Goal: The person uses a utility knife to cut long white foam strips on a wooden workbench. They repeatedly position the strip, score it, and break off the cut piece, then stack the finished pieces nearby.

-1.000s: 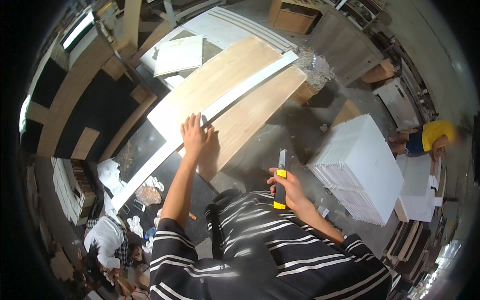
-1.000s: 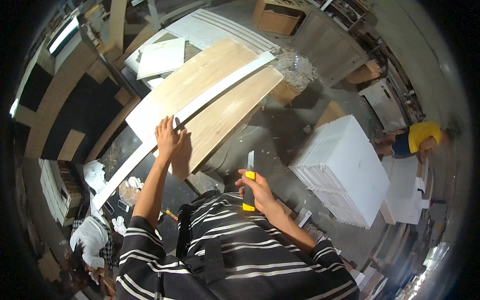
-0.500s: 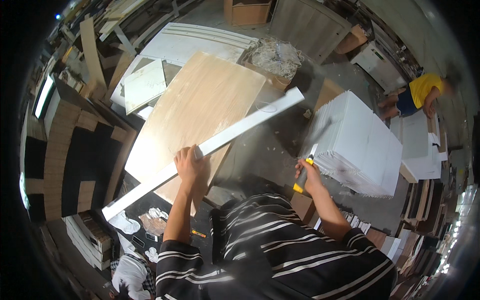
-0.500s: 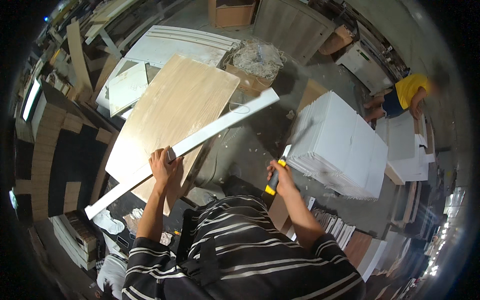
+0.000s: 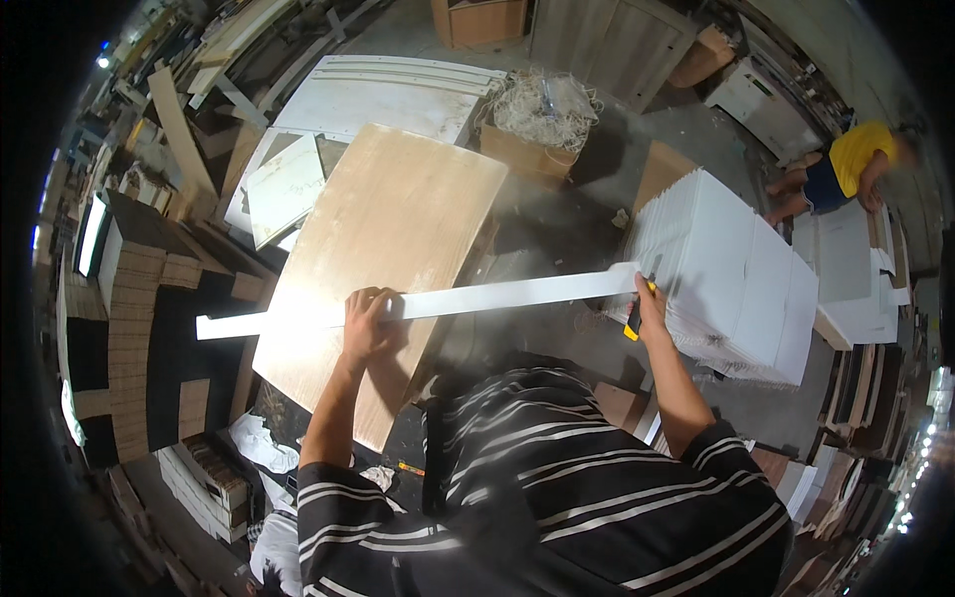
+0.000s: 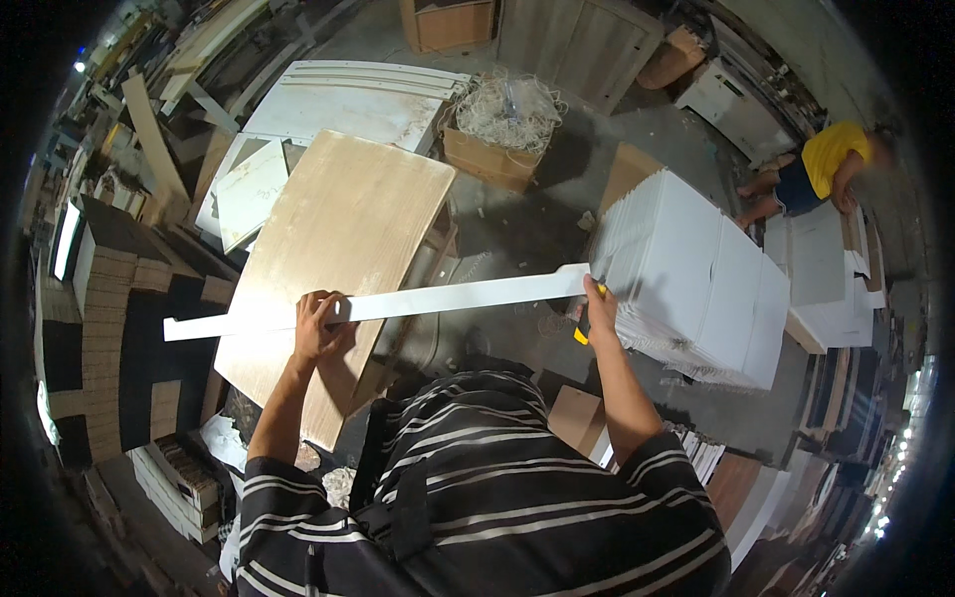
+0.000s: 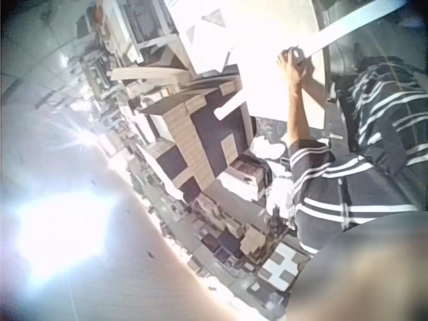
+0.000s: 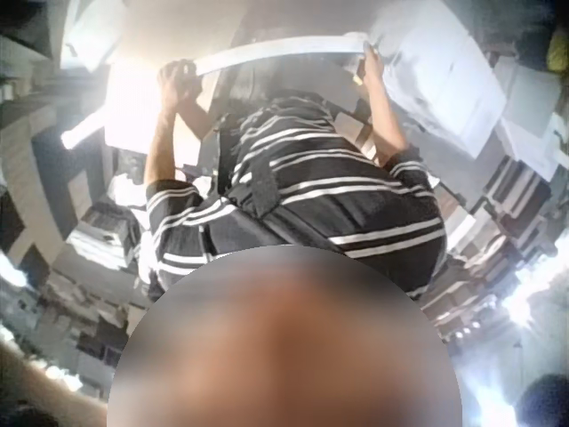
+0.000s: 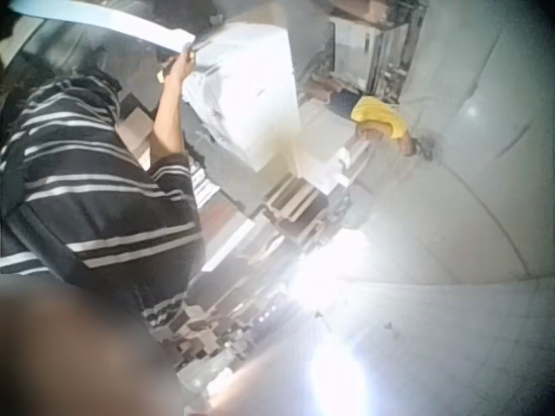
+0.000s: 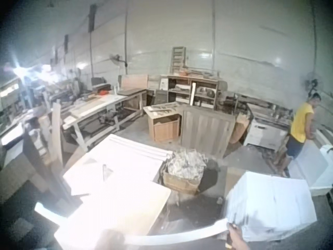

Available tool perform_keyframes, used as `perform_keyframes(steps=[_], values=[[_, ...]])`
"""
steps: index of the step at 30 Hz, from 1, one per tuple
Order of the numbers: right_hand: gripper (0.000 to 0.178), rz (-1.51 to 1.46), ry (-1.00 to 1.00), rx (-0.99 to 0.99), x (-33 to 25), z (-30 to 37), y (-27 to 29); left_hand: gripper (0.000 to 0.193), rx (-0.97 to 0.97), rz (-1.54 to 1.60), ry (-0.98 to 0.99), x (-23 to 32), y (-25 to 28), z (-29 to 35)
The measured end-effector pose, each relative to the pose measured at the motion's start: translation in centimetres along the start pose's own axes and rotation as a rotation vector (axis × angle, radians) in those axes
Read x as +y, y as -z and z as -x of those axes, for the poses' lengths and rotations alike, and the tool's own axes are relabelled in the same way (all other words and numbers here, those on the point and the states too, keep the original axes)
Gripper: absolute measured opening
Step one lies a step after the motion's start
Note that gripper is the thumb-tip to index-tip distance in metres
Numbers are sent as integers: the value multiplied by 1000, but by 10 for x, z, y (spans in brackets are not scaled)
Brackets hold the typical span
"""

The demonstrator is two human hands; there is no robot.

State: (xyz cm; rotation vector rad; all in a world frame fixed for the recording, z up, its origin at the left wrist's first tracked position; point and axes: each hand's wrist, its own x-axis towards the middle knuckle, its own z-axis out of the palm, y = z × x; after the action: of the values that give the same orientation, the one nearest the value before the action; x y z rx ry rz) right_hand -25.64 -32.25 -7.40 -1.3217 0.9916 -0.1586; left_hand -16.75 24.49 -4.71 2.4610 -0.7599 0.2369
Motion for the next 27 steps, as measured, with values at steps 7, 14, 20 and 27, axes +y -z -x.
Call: perform_keyframes(steps=[7,14,20,27], values=[[28,-224,-51,84,12,16,29,59,49,-128,8,7,-24,-48],[21,-159,-88,-75,57,96,23,58,174,-59,275,3,-62,-70],[21,190,55,-473,86,159,-69,64,269,-56,485,11,-84,-76],[40,540,108,-541,90,220,-174,64,287,-141,657,-6,-74,-70]])
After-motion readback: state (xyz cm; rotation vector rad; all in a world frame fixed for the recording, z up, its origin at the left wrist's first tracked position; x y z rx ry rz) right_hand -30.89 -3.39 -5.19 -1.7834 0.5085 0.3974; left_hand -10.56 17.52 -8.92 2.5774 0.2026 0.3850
